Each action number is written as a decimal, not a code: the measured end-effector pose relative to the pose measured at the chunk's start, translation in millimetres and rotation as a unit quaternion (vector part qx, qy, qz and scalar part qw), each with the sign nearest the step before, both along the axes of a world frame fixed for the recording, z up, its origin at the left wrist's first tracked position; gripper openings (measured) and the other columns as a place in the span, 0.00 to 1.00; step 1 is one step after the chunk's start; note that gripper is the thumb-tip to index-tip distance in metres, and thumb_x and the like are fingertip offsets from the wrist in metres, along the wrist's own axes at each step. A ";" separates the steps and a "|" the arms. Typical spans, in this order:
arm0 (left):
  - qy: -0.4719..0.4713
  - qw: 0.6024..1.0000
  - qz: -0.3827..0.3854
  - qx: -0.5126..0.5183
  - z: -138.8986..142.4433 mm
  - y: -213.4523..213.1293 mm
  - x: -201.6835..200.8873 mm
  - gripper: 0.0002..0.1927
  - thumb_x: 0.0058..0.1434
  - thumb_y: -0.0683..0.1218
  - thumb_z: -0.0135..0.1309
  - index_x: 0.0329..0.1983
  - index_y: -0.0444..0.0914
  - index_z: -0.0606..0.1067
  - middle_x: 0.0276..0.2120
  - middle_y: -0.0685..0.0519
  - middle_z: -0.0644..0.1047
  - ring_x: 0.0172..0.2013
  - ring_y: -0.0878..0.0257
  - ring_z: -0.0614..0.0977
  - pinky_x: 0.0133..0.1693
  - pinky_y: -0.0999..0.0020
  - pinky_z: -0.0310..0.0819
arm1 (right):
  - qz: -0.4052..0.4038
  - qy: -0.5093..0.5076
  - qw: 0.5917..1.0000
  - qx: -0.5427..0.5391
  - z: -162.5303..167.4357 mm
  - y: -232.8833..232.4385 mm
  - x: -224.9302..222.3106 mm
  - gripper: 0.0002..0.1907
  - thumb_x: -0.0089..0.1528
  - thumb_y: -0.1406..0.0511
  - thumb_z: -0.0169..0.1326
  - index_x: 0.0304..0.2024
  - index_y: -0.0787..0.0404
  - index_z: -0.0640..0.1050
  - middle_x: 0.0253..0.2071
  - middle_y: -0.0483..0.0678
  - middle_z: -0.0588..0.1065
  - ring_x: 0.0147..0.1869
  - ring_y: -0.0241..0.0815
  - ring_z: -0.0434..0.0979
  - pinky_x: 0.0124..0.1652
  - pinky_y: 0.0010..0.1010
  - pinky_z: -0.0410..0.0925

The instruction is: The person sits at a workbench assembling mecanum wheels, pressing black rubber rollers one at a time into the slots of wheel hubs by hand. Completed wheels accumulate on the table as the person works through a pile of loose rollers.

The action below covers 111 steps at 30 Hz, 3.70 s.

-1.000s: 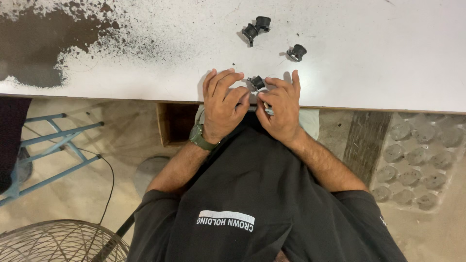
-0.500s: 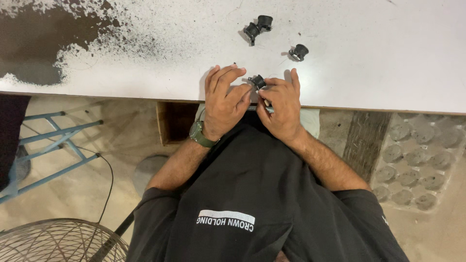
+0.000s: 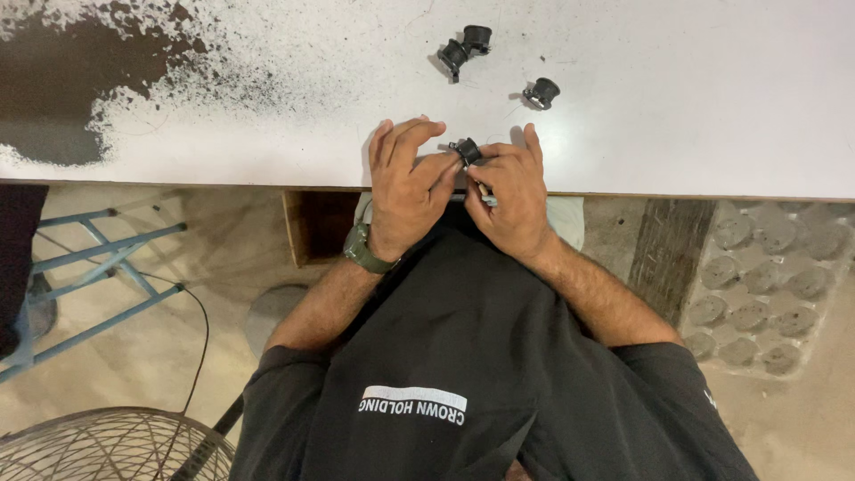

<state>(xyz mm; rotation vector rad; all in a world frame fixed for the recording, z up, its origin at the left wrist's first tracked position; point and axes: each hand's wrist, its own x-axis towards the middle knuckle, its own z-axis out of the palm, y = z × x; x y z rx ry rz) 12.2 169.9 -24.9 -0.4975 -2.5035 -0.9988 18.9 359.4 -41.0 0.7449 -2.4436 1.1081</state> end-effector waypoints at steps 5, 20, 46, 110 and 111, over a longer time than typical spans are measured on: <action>-0.019 1.000 0.009 -0.007 -2.4 -2.7 -1.6 0.08 0.58 0.39 0.64 0.39 0.41 0.78 0.51 0.56 0.76 0.61 0.55 0.75 0.70 0.47 0.53 | 0.001 0.000 1.000 0.004 -0.6 -0.5 -1.1 0.18 0.57 0.78 0.63 0.45 0.60 0.74 0.39 0.48 0.74 0.59 0.52 0.77 0.74 0.64 0.49; 0.104 0.989 -0.050 -0.090 -6.7 -9.2 -0.2 0.07 0.58 0.40 0.65 0.38 0.39 0.79 0.56 0.50 0.74 0.64 0.50 0.71 0.67 0.43 0.61 | -0.004 0.013 1.000 0.002 -1.4 -3.8 -2.2 0.18 0.57 0.78 0.64 0.45 0.61 0.74 0.39 0.47 0.74 0.58 0.51 0.77 0.75 0.63 0.47; -0.024 1.000 -0.007 0.010 -0.3 -6.4 -1.4 0.07 0.58 0.39 0.63 0.39 0.39 0.78 0.47 0.55 0.79 0.61 0.56 0.75 0.70 0.46 0.51 | 0.003 0.073 0.997 0.004 -9.7 -3.6 1.6 0.19 0.57 0.79 0.64 0.45 0.60 0.73 0.41 0.50 0.74 0.62 0.55 0.77 0.74 0.62 0.49; -0.198 0.969 -0.059 0.134 28.7 -14.4 -9.2 0.04 0.64 0.39 0.59 0.40 0.36 0.77 0.35 0.50 0.80 0.33 0.60 0.83 0.35 0.67 0.78 | -0.026 0.008 0.995 0.100 14.2 4.8 -11.9 0.19 0.57 0.64 0.71 0.49 0.59 0.80 0.46 0.50 0.70 0.63 0.52 0.68 0.74 0.66 0.40; -0.202 0.967 -0.066 0.137 28.9 -14.7 -9.6 0.03 0.63 0.38 0.59 0.40 0.35 0.76 0.34 0.50 0.80 0.31 0.60 0.83 0.33 0.68 0.77 | -0.029 0.006 0.994 0.101 14.6 4.6 -12.5 0.20 0.57 0.64 0.71 0.49 0.59 0.80 0.46 0.50 0.70 0.63 0.52 0.68 0.74 0.66 0.40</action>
